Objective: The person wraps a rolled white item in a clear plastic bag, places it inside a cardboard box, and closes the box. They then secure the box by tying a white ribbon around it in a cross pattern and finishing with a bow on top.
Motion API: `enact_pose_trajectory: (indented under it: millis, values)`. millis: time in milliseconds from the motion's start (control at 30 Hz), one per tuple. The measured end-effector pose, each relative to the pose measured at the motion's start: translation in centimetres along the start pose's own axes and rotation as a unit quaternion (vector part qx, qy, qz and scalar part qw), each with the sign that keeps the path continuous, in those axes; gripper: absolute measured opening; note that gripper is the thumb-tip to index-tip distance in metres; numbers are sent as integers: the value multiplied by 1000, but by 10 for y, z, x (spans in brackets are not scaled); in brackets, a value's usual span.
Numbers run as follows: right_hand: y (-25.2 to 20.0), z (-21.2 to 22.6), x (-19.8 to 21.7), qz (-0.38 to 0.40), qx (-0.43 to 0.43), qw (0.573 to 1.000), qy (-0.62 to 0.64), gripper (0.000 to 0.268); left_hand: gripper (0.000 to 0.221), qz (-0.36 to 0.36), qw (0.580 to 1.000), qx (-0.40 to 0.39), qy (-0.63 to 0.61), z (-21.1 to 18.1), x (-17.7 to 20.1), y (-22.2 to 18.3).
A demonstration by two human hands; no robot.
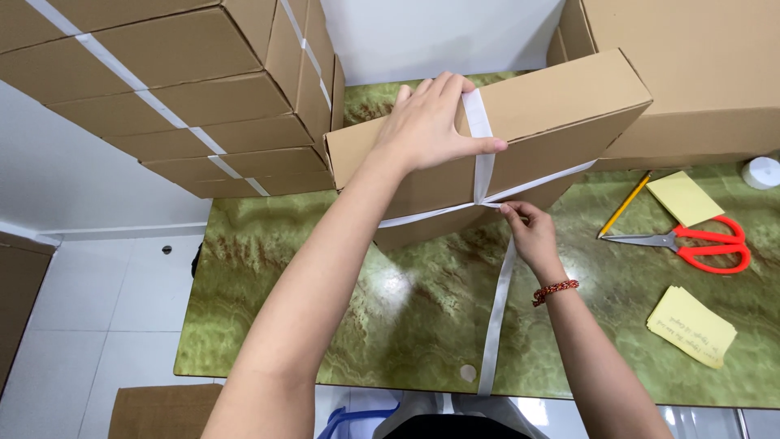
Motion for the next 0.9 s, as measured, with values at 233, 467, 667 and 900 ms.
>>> enact_pose_trajectory:
  millis: [233,467,667,900]
  values:
    - [-19,-2,-19,83,-35,996,-17,20,90,11,1000,4,-11,-1,1,-1]
    - [-20,1,-67,31,-113,993,-20,14,98,23,1000,-12,-3,6,-15,0]
    - [-19,12,-71,7,-114,993,23,16,118,27,999,-28,19,-6,-3,-12]
    - [-31,-32,-84,30,-128,990,45,15,112,12,999,-38,37,20,-15,16]
Point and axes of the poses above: each hand's wrist, its own y-axis towards the middle knuckle, its own x-axis out of the back of the hand, z = x × y, the point moved 3 cm from there along y, towards the middle knuckle, and after that the axes turned 7 degrees about -y, right-handed, at the moved point
